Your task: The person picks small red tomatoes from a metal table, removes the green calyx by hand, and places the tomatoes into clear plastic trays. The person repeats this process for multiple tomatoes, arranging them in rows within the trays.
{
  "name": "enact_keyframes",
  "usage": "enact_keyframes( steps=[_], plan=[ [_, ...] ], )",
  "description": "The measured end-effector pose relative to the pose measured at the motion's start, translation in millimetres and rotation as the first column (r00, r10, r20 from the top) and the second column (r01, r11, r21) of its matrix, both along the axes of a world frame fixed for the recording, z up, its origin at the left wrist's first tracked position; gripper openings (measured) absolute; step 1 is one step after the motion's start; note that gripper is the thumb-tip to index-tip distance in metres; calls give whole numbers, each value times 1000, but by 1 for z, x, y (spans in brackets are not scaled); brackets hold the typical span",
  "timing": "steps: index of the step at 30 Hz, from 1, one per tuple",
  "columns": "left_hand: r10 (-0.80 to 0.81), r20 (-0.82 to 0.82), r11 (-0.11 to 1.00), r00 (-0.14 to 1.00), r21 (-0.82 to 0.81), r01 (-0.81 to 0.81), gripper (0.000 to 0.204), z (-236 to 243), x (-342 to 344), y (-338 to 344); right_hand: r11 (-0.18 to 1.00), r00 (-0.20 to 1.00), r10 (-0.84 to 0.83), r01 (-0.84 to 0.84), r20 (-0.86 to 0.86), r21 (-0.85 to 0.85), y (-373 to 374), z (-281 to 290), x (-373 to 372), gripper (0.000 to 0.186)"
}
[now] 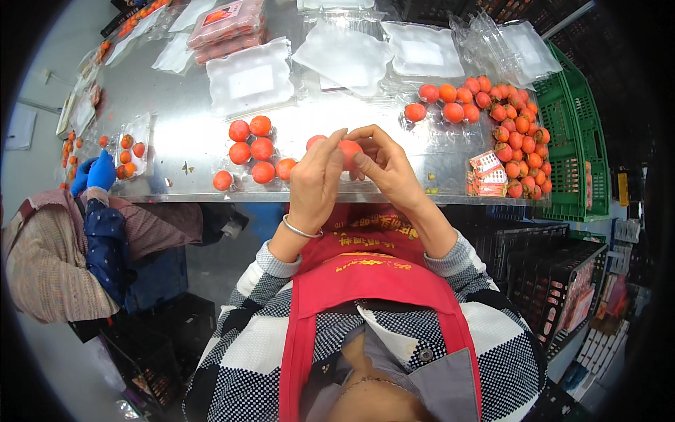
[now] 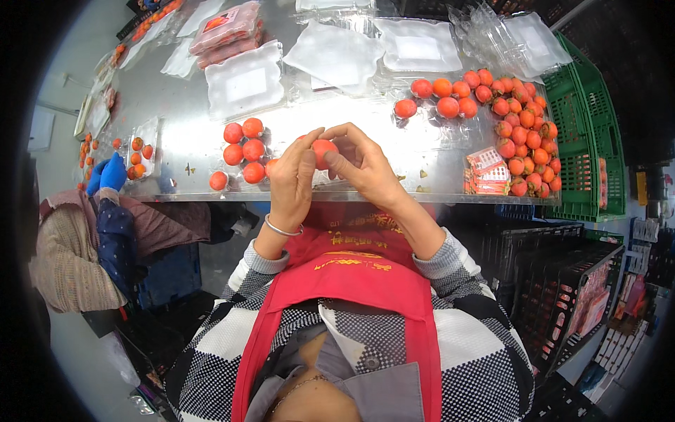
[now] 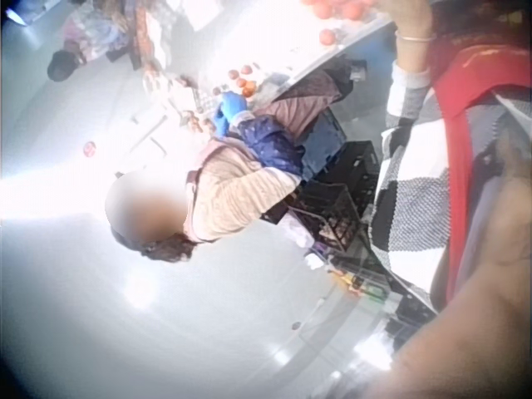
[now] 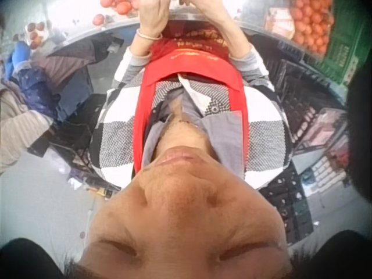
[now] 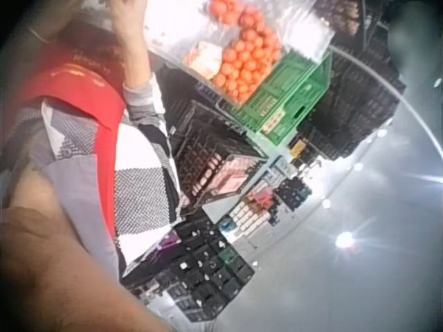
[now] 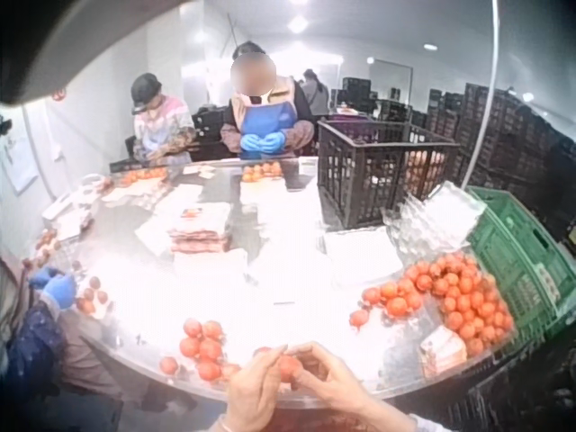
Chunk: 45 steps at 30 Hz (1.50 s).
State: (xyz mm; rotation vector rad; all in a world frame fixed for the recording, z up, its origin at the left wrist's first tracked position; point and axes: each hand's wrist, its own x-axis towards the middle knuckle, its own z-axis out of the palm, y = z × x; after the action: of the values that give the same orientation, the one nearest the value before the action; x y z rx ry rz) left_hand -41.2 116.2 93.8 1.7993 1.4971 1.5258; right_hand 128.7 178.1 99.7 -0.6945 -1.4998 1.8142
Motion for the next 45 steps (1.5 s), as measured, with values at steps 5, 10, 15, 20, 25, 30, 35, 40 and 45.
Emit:
enact_keyframes(
  steps=[5, 10, 15, 20, 25, 30, 35, 40, 45],
  plan=[
    [-75, 162, 984, 984, -148, 99, 33, -1, -8, -5, 988, 997, -70, 74, -30, 133, -5, -7, -3, 36],
    [-90, 551, 921, 830, -271, 280, 41, 1, -8, -14, 913, 981, -192, 168, 30, 372, -7, -9, -1, 42],
    [-51, 733, 894, 678, -269, 358, 57, 4, -9, -17, 740, 944, -313, 174, 103, 649, -10, -4, 0, 50],
    [-17, 548, 881, 836, -387, 271, 51, 4, -13, -17, 594, 947, -320, 173, 34, 786, -13, -2, -9, 54],
    [-26, 224, 967, 974, -243, 81, 37, -4, -10, -13, 764, 936, -336, 207, 103, 611, -21, -5, -10, 54],
    [-31, 409, 927, 912, -329, 179, 31, -8, -17, -17, 747, 945, -314, 183, 96, 639, -18, -9, -9, 48],
    [-37, 459, 963, 888, -219, 154, 22, -13, -12, -17, 915, 970, -241, 216, 33, 341, -21, -15, -10, 44],
    [-57, 482, 984, 874, -123, 131, 22, -14, -6, -16, 938, 971, -240, 236, -18, 254, -21, -20, -11, 45],
    [-17, 509, 973, 861, -190, 131, 24, -10, -2, -15, 690, 943, -333, 243, 1, 682, -18, -18, -12, 49]
  ],
)
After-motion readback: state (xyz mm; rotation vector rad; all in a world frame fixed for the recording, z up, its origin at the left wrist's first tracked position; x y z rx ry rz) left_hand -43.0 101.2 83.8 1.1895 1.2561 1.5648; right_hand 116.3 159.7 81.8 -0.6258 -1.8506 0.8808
